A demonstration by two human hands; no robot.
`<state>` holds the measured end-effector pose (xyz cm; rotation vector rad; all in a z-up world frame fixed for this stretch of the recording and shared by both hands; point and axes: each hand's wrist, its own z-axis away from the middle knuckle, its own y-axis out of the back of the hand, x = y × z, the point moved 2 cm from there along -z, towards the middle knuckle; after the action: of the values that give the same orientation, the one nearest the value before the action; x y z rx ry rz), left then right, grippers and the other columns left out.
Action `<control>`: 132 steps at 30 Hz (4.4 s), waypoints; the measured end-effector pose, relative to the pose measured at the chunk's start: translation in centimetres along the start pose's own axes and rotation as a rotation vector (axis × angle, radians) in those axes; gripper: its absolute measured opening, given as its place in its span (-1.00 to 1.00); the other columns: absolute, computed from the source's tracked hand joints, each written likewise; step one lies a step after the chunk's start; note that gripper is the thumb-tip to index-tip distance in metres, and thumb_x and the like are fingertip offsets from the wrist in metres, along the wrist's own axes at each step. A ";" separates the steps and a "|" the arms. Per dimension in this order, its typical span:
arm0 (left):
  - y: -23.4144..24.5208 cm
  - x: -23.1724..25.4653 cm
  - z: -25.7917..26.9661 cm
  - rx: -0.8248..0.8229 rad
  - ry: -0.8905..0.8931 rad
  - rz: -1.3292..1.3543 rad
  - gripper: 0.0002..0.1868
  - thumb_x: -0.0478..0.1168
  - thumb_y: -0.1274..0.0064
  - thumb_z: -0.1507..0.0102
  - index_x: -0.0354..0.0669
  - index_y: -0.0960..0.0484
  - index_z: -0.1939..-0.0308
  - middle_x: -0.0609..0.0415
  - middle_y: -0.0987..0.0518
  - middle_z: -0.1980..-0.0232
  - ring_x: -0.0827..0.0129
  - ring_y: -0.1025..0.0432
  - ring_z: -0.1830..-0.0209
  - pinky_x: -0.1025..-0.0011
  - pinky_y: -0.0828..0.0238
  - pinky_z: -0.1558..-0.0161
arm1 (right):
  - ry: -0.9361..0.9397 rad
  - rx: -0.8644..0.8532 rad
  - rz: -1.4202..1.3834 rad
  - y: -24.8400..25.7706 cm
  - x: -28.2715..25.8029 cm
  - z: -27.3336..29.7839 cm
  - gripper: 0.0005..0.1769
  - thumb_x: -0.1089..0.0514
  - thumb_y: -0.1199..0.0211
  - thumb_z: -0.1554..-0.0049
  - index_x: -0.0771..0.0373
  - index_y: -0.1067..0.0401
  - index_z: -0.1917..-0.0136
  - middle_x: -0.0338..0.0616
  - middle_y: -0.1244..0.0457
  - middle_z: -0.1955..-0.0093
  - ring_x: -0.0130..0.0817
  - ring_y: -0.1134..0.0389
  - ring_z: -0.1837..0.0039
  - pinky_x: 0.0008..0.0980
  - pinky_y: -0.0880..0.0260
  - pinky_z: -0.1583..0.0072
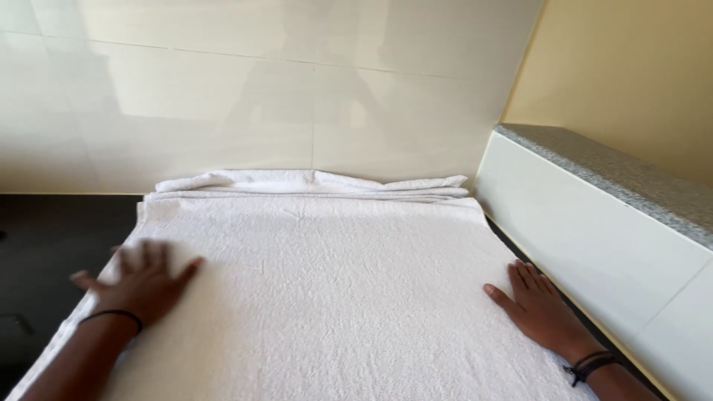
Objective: Folding a white towel into accordion pleats on a counter.
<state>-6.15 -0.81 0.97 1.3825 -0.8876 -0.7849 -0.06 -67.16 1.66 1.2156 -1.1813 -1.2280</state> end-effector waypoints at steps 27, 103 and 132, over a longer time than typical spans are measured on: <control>7.3 8.8 9.8 -0.197 -0.305 0.028 -0.21 0.47 0.29 -0.27 0.25 -0.37 -0.46 0.08 -0.34 -0.48 0.31 -0.24 -0.55 -0.06 -0.28 -0.45 | 0.355 -0.065 -0.188 4.1 -4.5 3.2 -0.22 -0.42 0.18 -0.22 -0.27 0.06 -0.65 -0.40 0.25 -0.75 -0.48 0.39 -0.75 -0.15 0.52 -0.64; -0.9 10.0 -6.6 0.111 -0.051 0.033 -0.01 0.51 0.66 -0.35 -0.11 0.11 -0.62 -0.22 0.25 -0.68 -0.14 0.43 -0.67 -0.45 0.61 -0.40 | -0.029 0.155 -0.105 1.8 -14.0 -15.9 0.04 -0.61 0.34 -0.19 0.18 -0.04 -0.59 -0.05 0.15 -0.69 0.06 0.29 -0.71 0.44 0.39 -0.54; -0.9 10.4 -7.1 0.063 0.041 -0.083 -0.07 0.55 0.73 -0.30 0.24 0.21 -0.64 -0.12 0.28 -0.68 -0.15 0.46 -0.65 -0.58 0.73 -0.26 | 0.491 0.118 0.180 1.4 -18.2 -11.9 -0.28 -0.29 0.37 -0.32 0.02 0.05 -0.63 -0.12 0.26 -0.76 -0.06 0.28 -0.73 0.10 0.24 -0.58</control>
<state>5.08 -6.66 0.82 1.4938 -0.8339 -0.7944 11.73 -48.87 3.22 1.3669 -0.9768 -0.6787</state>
